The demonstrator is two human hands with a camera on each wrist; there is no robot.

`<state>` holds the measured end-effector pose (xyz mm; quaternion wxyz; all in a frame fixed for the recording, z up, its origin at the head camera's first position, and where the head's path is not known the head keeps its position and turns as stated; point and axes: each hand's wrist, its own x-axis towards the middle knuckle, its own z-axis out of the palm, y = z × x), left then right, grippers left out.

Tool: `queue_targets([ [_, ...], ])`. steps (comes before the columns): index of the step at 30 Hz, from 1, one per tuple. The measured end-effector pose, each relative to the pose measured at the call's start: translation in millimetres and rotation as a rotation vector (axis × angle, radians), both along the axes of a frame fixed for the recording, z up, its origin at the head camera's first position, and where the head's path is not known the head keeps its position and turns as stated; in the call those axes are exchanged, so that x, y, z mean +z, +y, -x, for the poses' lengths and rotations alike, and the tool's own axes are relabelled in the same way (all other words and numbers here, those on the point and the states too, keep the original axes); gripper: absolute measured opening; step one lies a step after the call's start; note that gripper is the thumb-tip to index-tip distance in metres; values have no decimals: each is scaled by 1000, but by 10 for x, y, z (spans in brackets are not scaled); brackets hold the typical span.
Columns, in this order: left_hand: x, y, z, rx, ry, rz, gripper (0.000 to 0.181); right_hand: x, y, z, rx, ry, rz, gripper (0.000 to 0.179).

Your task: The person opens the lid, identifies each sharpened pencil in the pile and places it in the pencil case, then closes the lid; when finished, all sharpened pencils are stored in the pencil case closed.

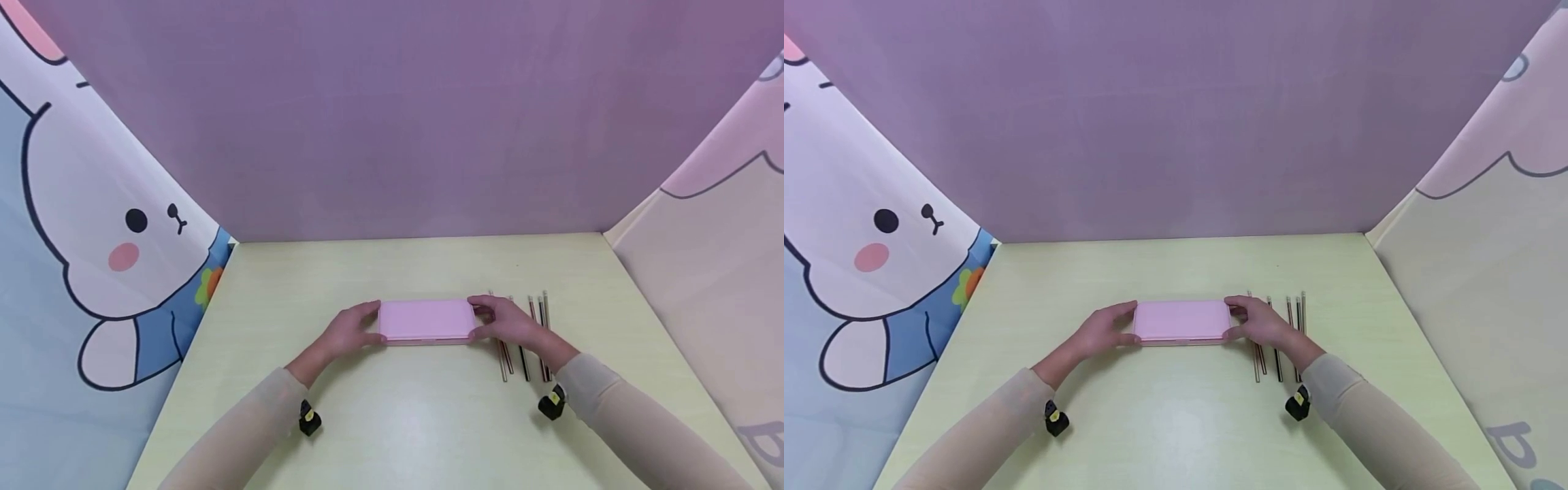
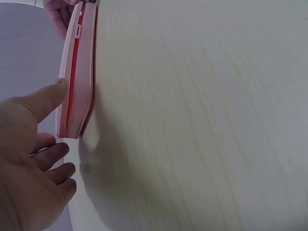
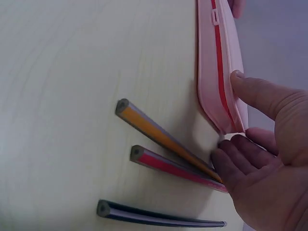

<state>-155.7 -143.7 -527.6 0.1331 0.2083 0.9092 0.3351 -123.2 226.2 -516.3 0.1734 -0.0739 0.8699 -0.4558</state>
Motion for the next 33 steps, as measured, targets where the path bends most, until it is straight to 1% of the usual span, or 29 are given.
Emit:
queue_targets([
  [4, -2, -19, -14, -23, 17, 47, 90, -6, -22, -15, 26, 40, -56, 88],
  [7, 2, -26, -18, -28, 10, 63, 88, 7, -22, -28, 41, 64, -95, 86],
  [11, 17, -17, -22, -13, -6, 73, 84, 27, -13, -25, 55, 89, -127, 85],
  [15, 20, 6, -25, 7, -4, 70, 83, 38, -11, -18, 65, 106, -164, 85],
  [23, -44, 19, -40, 37, 9, 65, 85, 28, -8, -28, 73, 144, -240, 87],
  [27, -55, 10, -49, 45, 26, 85, 86, 15, -7, -14, 94, 173, -260, 88],
  [29, -46, 6, -51, 46, 33, 102, 86, 4, -8, -9, 103, 183, -262, 89],
  [33, -7, -7, -54, 30, 43, 132, 87, -28, -17, -2, 113, 185, -249, 90],
])
